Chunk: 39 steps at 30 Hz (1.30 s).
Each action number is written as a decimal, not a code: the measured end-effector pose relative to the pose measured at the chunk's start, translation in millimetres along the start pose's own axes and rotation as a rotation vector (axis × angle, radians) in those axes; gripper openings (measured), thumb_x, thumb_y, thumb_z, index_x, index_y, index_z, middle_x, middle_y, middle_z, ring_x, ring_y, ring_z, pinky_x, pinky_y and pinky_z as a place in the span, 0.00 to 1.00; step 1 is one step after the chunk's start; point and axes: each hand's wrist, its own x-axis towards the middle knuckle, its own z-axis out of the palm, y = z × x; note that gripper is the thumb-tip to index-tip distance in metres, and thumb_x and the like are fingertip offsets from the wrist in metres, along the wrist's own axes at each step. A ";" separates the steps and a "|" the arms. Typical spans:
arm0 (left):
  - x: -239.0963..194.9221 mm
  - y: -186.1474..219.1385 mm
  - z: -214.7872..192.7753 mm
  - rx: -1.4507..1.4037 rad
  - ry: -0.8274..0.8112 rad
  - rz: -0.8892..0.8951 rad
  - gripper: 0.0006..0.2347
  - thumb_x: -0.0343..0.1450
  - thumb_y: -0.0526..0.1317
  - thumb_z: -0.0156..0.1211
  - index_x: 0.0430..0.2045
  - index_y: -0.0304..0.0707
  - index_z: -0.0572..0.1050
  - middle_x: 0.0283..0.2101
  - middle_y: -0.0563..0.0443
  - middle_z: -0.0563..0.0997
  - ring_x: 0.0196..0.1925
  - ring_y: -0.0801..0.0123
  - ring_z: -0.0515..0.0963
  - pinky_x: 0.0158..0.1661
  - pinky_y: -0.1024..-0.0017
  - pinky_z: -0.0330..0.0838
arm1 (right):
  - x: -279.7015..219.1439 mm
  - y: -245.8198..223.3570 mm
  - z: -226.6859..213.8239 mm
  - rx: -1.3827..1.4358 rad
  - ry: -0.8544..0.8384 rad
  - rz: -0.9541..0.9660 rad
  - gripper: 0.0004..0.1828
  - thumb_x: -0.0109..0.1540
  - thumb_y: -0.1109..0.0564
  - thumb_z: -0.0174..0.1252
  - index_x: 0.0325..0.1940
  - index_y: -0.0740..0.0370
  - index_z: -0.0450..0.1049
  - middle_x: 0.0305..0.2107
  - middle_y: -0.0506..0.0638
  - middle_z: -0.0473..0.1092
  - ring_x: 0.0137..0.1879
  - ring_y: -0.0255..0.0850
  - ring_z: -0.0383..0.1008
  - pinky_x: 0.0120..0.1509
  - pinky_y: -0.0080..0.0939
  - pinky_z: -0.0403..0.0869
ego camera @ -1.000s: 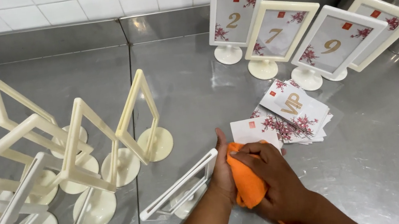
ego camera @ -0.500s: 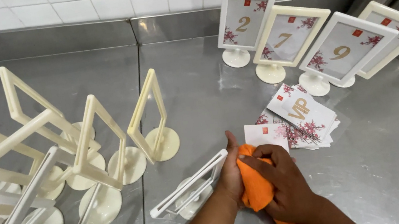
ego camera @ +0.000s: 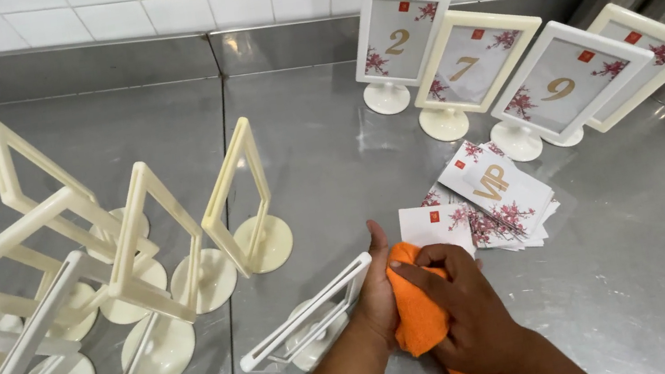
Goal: The person wipes a printed number card with an orange cloth, inserts it into a white plastic frame, and places the assembled frame on a stainless steel countertop. The person repeats this process for multiple cards, handling each card and frame individually.
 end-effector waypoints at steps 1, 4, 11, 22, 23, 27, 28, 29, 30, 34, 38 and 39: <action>-2.8 1.4 -0.5 -0.028 0.054 -0.028 0.42 0.64 0.81 0.41 0.35 0.34 0.79 0.40 0.40 0.83 0.47 0.55 0.83 0.50 0.64 0.77 | -1.8 -6.7 2.6 0.038 -0.037 -0.053 0.35 0.57 0.47 0.69 0.68 0.51 0.69 0.51 0.58 0.64 0.55 0.48 0.70 0.56 0.47 0.73; 6.4 -3.6 -0.3 -0.013 0.102 0.015 0.43 0.61 0.79 0.44 0.50 0.39 0.77 0.50 0.40 0.82 0.55 0.54 0.81 0.52 0.63 0.76 | -9.5 25.4 -0.5 -0.222 -0.002 0.044 0.40 0.50 0.47 0.72 0.67 0.43 0.72 0.54 0.55 0.65 0.58 0.51 0.67 0.60 0.50 0.70; 0.9 -0.3 14.4 0.188 0.053 -0.032 0.44 0.61 0.77 0.33 0.71 0.58 0.63 0.69 0.47 0.71 0.70 0.54 0.70 0.64 0.55 0.68 | 7.1 37.5 -15.8 -0.254 0.216 0.304 0.37 0.53 0.57 0.57 0.69 0.54 0.70 0.53 0.56 0.63 0.59 0.56 0.63 0.63 0.56 0.67; -3.3 2.5 20.8 0.124 0.161 -0.026 0.45 0.59 0.76 0.37 0.65 0.50 0.71 0.66 0.43 0.75 0.71 0.51 0.71 0.66 0.55 0.65 | -2.2 32.1 -12.4 -0.205 -0.007 0.206 0.44 0.47 0.64 0.53 0.70 0.45 0.69 0.59 0.56 0.62 0.67 0.55 0.62 0.71 0.54 0.64; -2.2 2.0 19.6 0.123 0.159 -0.030 0.45 0.59 0.76 0.37 0.65 0.50 0.71 0.66 0.43 0.75 0.71 0.51 0.71 0.66 0.55 0.65 | 0.4 37.8 -14.9 -0.209 -0.008 0.208 0.44 0.47 0.64 0.53 0.70 0.45 0.69 0.59 0.56 0.62 0.67 0.55 0.62 0.71 0.54 0.64; -8.4 3.9 30.7 0.272 0.109 -0.082 0.45 0.59 0.76 0.33 0.68 0.54 0.67 0.67 0.47 0.74 0.71 0.55 0.70 0.64 0.56 0.67 | 7.1 36.9 -17.7 -0.262 0.161 0.252 0.41 0.50 0.60 0.55 0.70 0.48 0.70 0.57 0.56 0.62 0.61 0.56 0.63 0.66 0.57 0.65; -12.2 6.5 37.6 0.310 0.187 -0.076 0.46 0.58 0.76 0.32 0.65 0.49 0.71 0.65 0.46 0.77 0.70 0.57 0.72 0.65 0.58 0.67 | 9.4 31.5 -16.3 -0.277 0.142 0.183 0.37 0.52 0.56 0.56 0.68 0.49 0.71 0.57 0.56 0.62 0.62 0.55 0.63 0.67 0.57 0.64; -5.5 2.5 23.6 0.311 0.184 -0.074 0.46 0.58 0.76 0.32 0.65 0.49 0.71 0.65 0.46 0.77 0.70 0.57 0.72 0.65 0.58 0.67 | 7.4 24.5 -14.1 -0.279 0.143 0.180 0.37 0.52 0.56 0.56 0.68 0.49 0.71 0.57 0.56 0.62 0.62 0.55 0.63 0.67 0.57 0.64; 0.9 -0.8 9.2 0.127 0.078 0.010 0.43 0.62 0.76 0.38 0.60 0.43 0.73 0.57 0.41 0.79 0.62 0.54 0.77 0.58 0.59 0.72 | 6.0 17.5 -10.8 -0.195 0.025 0.082 0.38 0.50 0.55 0.60 0.67 0.47 0.72 0.58 0.56 0.63 0.62 0.55 0.65 0.67 0.58 0.64; 3.0 1.2 -1.6 -0.115 0.057 0.039 0.48 0.60 0.81 0.41 0.52 0.31 0.77 0.50 0.38 0.81 0.55 0.52 0.80 0.56 0.61 0.74 | 5.3 4.0 -12.5 0.001 -0.175 -0.046 0.45 0.44 0.65 0.52 0.67 0.45 0.70 0.57 0.56 0.64 0.60 0.53 0.68 0.63 0.55 0.68; 1.4 1.2 19.4 0.040 0.160 0.101 0.45 0.60 0.76 0.31 0.66 0.50 0.70 0.66 0.44 0.75 0.71 0.48 0.70 0.66 0.51 0.63 | 4.0 36.1 -28.6 -0.163 -0.024 0.009 0.49 0.34 0.67 0.43 0.59 0.47 0.76 0.55 0.54 0.70 0.56 0.53 0.71 0.60 0.54 0.67; 6.8 -1.9 12.2 0.041 0.093 0.128 0.38 0.65 0.68 0.38 0.65 0.46 0.70 0.64 0.42 0.76 0.68 0.48 0.72 0.64 0.51 0.65 | 4.9 42.3 -33.3 -0.178 0.071 0.164 0.43 0.39 0.65 0.50 0.59 0.50 0.77 0.53 0.53 0.69 0.57 0.52 0.70 0.63 0.52 0.68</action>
